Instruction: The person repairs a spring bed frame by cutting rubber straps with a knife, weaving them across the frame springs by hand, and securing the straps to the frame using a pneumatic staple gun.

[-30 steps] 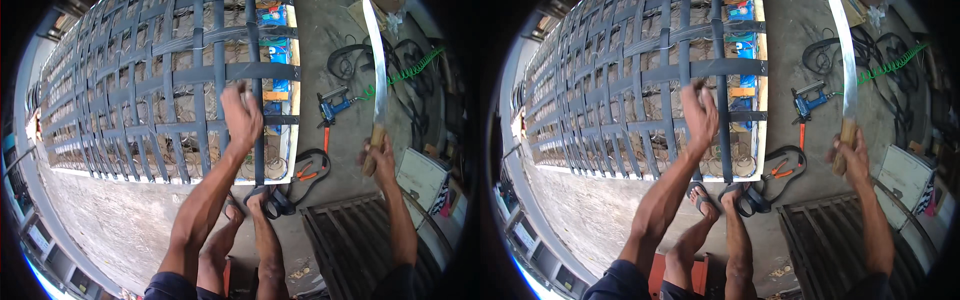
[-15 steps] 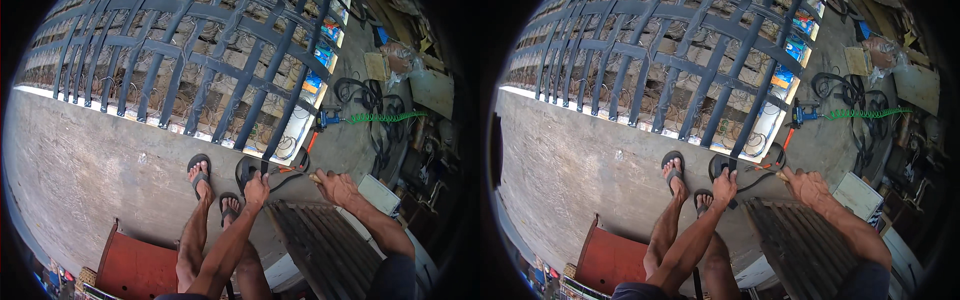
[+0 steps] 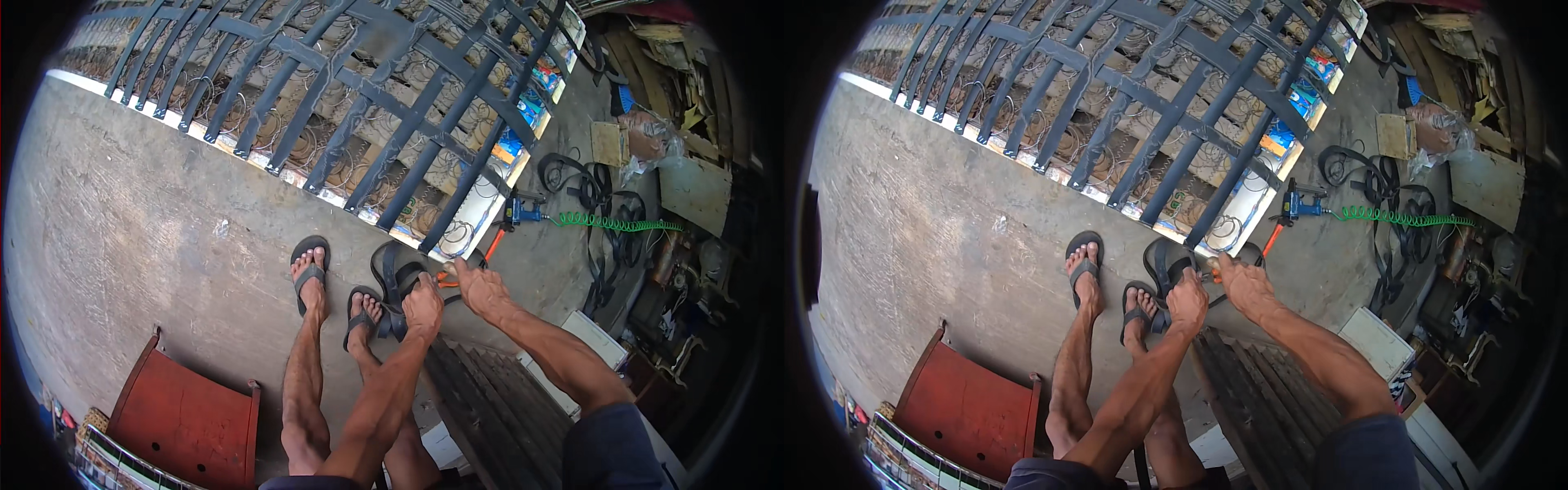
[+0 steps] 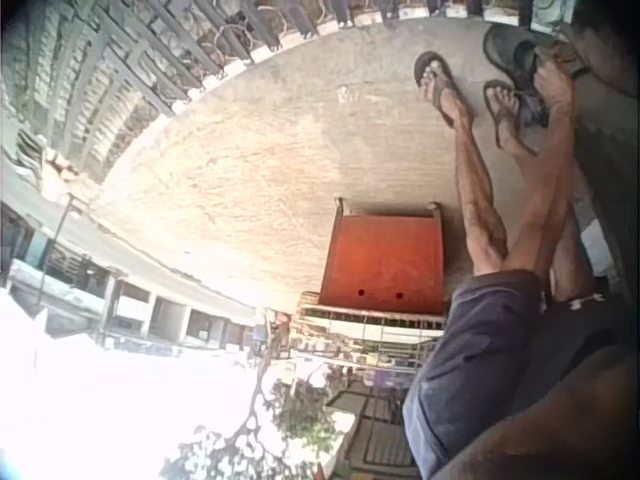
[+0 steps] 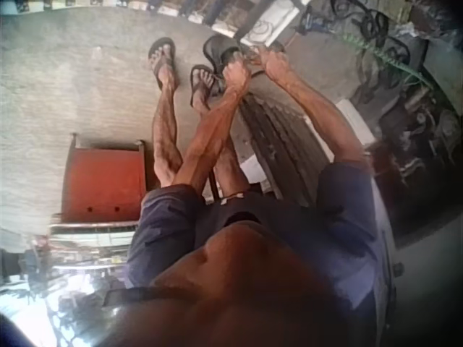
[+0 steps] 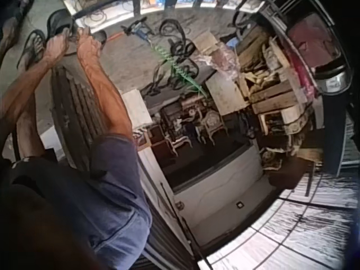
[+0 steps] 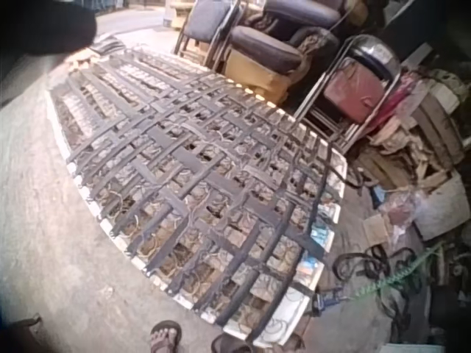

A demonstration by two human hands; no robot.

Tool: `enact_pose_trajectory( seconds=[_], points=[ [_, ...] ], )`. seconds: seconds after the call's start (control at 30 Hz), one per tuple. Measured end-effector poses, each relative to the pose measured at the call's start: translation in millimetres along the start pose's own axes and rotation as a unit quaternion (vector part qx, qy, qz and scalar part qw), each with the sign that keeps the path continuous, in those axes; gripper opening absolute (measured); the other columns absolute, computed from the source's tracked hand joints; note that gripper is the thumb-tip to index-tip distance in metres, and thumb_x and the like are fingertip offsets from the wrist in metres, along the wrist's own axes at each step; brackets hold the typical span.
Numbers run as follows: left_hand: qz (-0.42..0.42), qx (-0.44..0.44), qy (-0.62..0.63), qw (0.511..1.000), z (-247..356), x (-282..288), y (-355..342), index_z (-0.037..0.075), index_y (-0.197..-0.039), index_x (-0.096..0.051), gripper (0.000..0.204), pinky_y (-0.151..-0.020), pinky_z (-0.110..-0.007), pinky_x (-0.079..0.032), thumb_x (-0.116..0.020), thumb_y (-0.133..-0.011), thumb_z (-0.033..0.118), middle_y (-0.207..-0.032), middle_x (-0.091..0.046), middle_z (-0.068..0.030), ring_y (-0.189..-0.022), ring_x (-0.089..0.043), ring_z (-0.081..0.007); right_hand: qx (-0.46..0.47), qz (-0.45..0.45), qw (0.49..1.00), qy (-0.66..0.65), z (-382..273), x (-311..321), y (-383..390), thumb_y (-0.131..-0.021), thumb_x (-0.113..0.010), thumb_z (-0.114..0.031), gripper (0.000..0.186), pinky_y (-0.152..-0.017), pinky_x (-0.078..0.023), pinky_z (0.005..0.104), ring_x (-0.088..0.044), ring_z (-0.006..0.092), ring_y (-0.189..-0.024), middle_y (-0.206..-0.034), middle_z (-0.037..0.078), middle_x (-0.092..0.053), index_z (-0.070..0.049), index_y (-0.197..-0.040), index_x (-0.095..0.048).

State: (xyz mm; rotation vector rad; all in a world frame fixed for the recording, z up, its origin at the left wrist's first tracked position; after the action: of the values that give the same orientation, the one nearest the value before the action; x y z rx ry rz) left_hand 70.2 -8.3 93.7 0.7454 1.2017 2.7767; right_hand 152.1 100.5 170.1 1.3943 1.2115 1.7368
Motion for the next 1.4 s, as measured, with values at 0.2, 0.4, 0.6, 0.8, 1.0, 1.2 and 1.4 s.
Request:
enact_pose_trajectory(
  seconds=[0.2,0.4,0.6,0.8,1.0,1.2,1.4],
  points=[
    [-0.124,0.073,0.017,0.99,-69,-55,133,0.004,-0.104,-0.052,0.024,-0.077,-0.063,-0.049,-0.052,-0.1,0.028,-0.084,-0.069,-0.0287,-0.082,-0.066,-0.0535,-0.01,0.034,0.996,-0.087,60,-66,9,-0.093,-0.055,-0.023,0.03,-0.082,-0.053,0.0512,-0.067,0.0444,-0.094,-0.101,0.025,-0.068,-0.006,-0.117,-0.05],
    [0.093,-0.019,-0.113,0.989,-100,-35,65,-0.002,-0.1,-0.053,0.027,-0.087,-0.052,-0.048,-0.062,-0.093,0.021,-0.1,-0.06,-0.0292,-0.096,-0.059,-0.0466,-0.028,0.263,0.938,-0.224,223,-162,131,-0.089,-0.06,-0.011,0.038,-0.089,-0.05,0.0478,-0.06,0.0461,-0.108,-0.113,0.024,-0.061,-0.006,-0.126,-0.051],
    [0.033,0.03,-0.269,0.962,-108,-68,-38,-0.003,-0.125,-0.048,0.061,-0.107,-0.056,-0.04,-0.075,-0.086,0.035,-0.141,-0.043,-0.0272,-0.135,-0.04,-0.0492,-0.364,0.49,0.771,-0.183,372,-215,118,-0.09,-0.064,-0.017,0.06,-0.094,-0.046,0.0504,-0.058,0.0495,-0.107,-0.114,0.031,-0.057,-0.005,-0.144,-0.041],
    [-0.06,0.155,-0.194,0.967,-153,-75,-62,0.002,-0.143,-0.033,0.074,-0.091,-0.051,-0.055,-0.073,-0.083,0.02,-0.142,-0.046,-0.0272,-0.11,-0.063,-0.0495,-0.229,0.338,0.849,-0.335,264,-223,9,-0.086,-0.069,-0.018,0.054,-0.091,-0.05,0.047,-0.059,0.0431,-0.105,-0.121,0.028,-0.053,-0.004,-0.135,-0.051],
    [0.071,-0.32,-0.376,0.867,-68,-79,83,-0.003,-0.128,-0.038,0.059,-0.085,-0.053,-0.051,-0.068,-0.082,0.018,-0.12,-0.059,-0.0324,-0.099,-0.065,-0.0505,-0.037,0.0,0.795,-0.605,55,-297,19,-0.078,-0.079,-0.062,0.123,-0.115,-0.036,0.0467,-0.044,0.0396,-0.137,-0.15,0.033,-0.036,0.003,-0.158,-0.012],
    [-0.165,-0.134,-0.119,0.97,5,-37,155,-0.003,-0.132,-0.04,0.066,-0.081,-0.05,-0.053,-0.076,-0.079,0.014,-0.11,-0.061,-0.0272,-0.105,-0.062,-0.0475,-0.016,0.019,0.636,-0.771,66,-220,97,-0.072,-0.087,-0.044,0.107,-0.111,-0.04,0.0385,-0.052,0.0301,-0.13,-0.14,0.019,-0.053,-0.001,-0.152,-0.03],
    [-0.306,-0.315,0.004,0.898,199,-76,191,-0.001,-0.148,-0.029,0.081,-0.099,-0.047,-0.048,-0.074,-0.086,0.025,-0.129,-0.056,-0.031,-0.117,-0.058,-0.0449,-0.178,0.284,0.625,-0.705,271,-150,218,-0.078,-0.079,-0.01,0.037,-0.07,-0.055,0.0283,-0.066,0.0138,-0.076,-0.092,0.005,-0.071,0.003,-0.11,-0.067]
  ],
)
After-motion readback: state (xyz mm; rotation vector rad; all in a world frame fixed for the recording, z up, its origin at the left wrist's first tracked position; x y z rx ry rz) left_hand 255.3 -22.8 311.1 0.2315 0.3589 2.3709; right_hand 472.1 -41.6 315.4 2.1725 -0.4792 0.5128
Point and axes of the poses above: each hand's wrist, its own y-axis away from the middle knuckle, its own x-axis out of the back of the hand, z = x × y, the point moved 3 cm from there along -y, towards the middle knuckle
